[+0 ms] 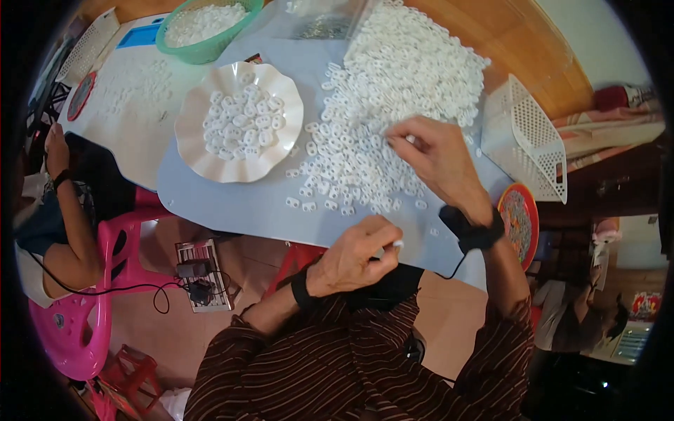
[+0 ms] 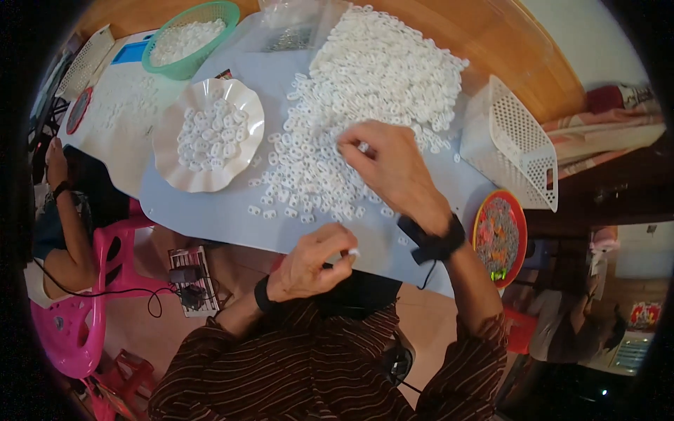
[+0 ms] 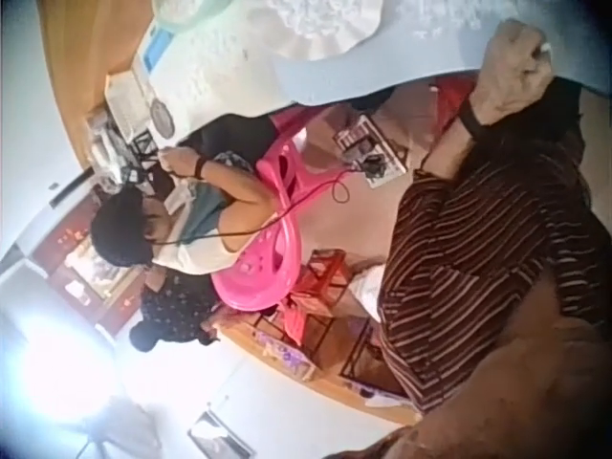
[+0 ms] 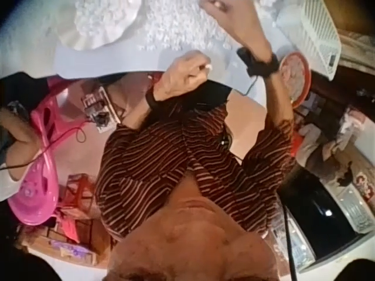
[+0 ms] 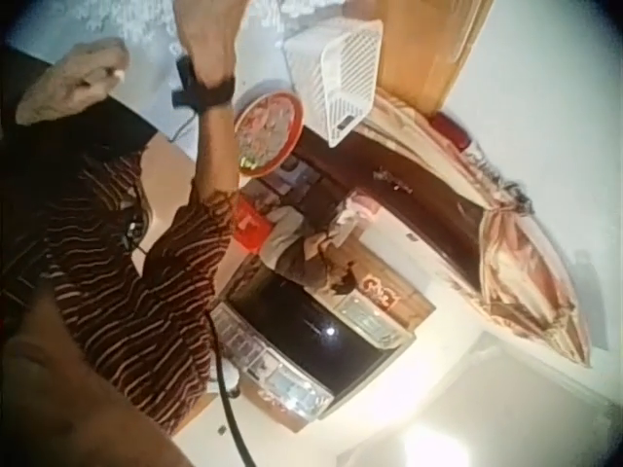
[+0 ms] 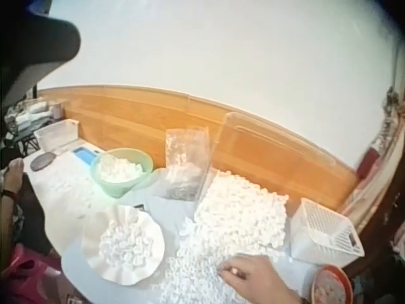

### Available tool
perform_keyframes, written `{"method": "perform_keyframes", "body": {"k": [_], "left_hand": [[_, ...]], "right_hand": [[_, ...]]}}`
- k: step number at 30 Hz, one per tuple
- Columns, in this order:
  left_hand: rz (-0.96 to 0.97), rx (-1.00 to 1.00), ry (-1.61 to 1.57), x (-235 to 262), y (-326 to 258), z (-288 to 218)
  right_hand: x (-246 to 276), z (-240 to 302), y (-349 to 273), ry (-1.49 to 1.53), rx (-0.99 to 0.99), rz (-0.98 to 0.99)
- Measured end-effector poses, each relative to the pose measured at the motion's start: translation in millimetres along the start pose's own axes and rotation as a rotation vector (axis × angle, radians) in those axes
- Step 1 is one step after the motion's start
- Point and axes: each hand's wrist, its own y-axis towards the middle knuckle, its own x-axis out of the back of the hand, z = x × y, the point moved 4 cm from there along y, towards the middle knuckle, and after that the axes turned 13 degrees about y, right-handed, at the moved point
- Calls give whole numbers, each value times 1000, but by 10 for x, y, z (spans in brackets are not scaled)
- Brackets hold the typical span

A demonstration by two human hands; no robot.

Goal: The person picks up a white plastic piece and a small metal pin by hand, inserts the pin into the piece, and places the assembled unit onto the table, repeating the process.

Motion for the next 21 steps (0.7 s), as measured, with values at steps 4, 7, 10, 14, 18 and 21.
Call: {"method": "perform_keyframes", "body": {"k": [4, 7, 10, 14, 18, 21], "left_hand": [[-26, -89, 23, -29, -1, 42], [66, -147, 98, -69, -8, 69], [84, -137, 116, -61, 11, 70], [83, -118, 132, -72, 13, 100], [114, -118, 123, -70, 31, 92], [104, -104, 125, -73, 18, 93]], "right_hand": [[-381, -162, 724, -125, 211, 110], [-566, -290, 1098, -269, 205, 115], [-684, -281, 1326, -384, 240, 70], [-806, -364, 1586, -549, 123, 117], [-789, -335, 1664, -555, 83, 144], [-831, -343, 1638, -531, 124, 131]]}}
